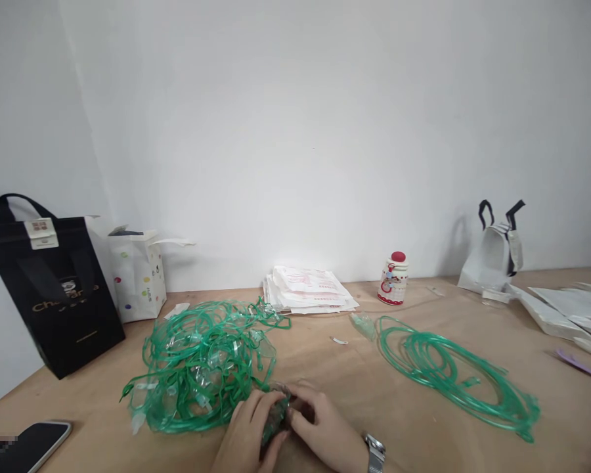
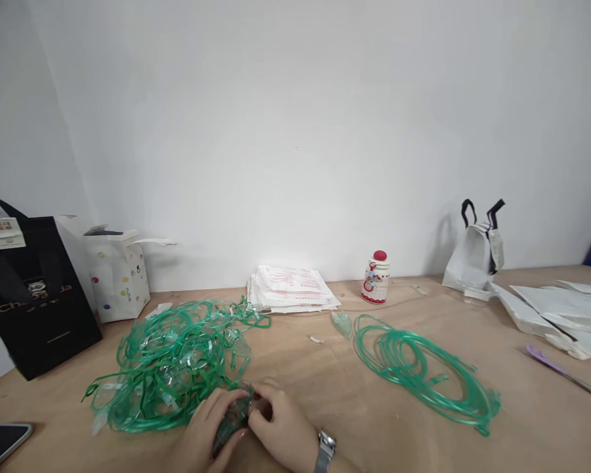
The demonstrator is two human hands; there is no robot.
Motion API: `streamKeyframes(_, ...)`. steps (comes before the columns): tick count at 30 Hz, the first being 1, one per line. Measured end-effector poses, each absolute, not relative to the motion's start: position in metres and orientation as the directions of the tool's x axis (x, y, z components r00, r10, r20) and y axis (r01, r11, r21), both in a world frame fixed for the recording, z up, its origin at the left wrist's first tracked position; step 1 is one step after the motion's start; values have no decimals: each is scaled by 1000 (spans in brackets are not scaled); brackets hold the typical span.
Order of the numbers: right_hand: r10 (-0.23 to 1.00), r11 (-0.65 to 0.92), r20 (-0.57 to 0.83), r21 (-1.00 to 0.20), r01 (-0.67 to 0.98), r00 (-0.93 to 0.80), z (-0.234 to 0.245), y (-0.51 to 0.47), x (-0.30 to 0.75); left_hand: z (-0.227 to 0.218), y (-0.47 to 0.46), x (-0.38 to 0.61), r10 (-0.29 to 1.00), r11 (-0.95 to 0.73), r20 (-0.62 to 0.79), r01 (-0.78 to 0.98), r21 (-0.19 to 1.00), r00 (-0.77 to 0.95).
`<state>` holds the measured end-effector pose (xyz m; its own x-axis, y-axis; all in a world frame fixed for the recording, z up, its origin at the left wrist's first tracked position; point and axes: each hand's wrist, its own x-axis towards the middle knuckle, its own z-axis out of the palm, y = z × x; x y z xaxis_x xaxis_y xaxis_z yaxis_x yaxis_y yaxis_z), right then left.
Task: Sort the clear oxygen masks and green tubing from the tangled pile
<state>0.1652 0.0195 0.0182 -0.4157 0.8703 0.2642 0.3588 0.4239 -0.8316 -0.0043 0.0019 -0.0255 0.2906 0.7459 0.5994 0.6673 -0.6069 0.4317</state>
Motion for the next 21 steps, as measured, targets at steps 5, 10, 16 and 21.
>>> streamKeyframes(5,889,414,252,-797,440,-381,17,18,161,-25,1,-6,687,-639,596,735,226,414)
streamKeyframes(10,915,371,218,-785,496,-341,9,21,158,-31,0,1,697,-601,636,754,265,332)
streamKeyframes(16,903,395,213,-755,524,-374,14,16,158,-34,0,5,755,-569,592,731,376,283)
streamKeyframes(21,899,412,235,-739,532,-370,19,13,158,-22,-2,1,747,-595,595,696,401,296)
